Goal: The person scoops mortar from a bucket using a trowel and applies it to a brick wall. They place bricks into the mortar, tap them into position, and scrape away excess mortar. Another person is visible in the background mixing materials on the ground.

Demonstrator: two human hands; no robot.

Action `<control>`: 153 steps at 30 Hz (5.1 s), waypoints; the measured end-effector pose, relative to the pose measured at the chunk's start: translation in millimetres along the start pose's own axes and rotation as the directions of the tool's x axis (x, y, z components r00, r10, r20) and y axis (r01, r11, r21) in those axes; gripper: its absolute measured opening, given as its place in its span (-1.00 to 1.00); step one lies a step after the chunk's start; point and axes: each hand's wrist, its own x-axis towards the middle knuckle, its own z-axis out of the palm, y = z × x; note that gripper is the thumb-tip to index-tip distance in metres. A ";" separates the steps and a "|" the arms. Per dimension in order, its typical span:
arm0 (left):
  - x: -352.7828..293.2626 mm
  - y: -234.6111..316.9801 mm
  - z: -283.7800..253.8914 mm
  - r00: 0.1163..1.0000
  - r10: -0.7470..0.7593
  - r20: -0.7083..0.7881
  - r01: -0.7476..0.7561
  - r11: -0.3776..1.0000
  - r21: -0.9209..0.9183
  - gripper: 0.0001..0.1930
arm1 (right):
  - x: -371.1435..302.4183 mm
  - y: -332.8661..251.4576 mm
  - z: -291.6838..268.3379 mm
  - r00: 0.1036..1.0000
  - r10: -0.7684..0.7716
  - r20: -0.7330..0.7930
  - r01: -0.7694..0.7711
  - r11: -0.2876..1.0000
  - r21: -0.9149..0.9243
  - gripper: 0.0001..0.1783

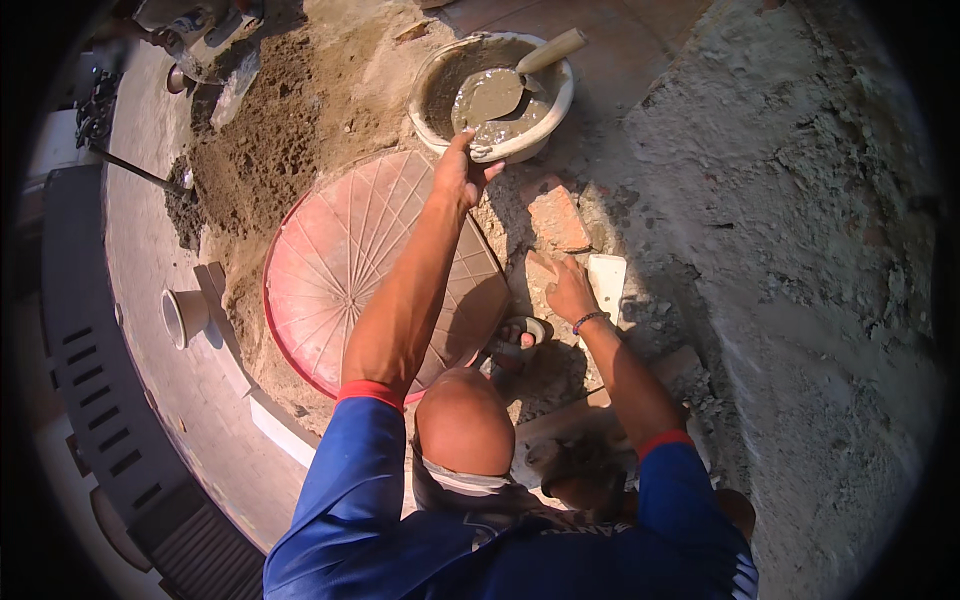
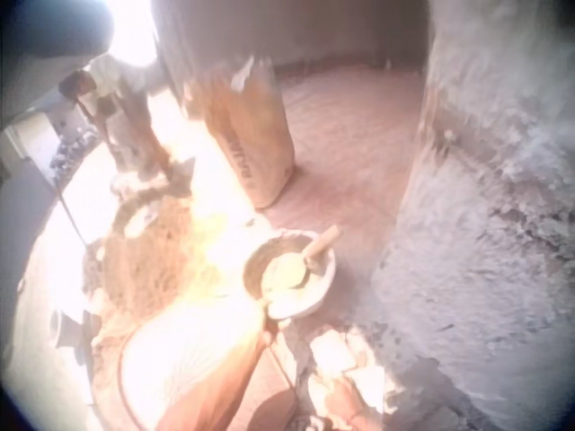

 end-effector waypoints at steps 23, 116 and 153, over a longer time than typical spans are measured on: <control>-252.1 0.3 93.8 0.987 0.117 0.112 -0.149 0.924 0.353 -0.49 | -224.2 -121.6 -272.1 0.965 0.075 -0.252 -0.126 0.973 -0.194 -0.40; -515.5 146.1 499.1 0.955 0.020 0.296 -0.117 0.941 0.317 -0.26 | -408.3 -399.6 -463.9 0.402 0.547 -0.734 -0.162 0.832 0.531 -0.39; -505.3 125.9 500.1 0.979 0.012 0.202 -0.044 0.987 0.156 -0.58 | -401.9 -405.3 -461.9 0.444 0.584 -0.679 -0.167 0.799 0.578 -0.48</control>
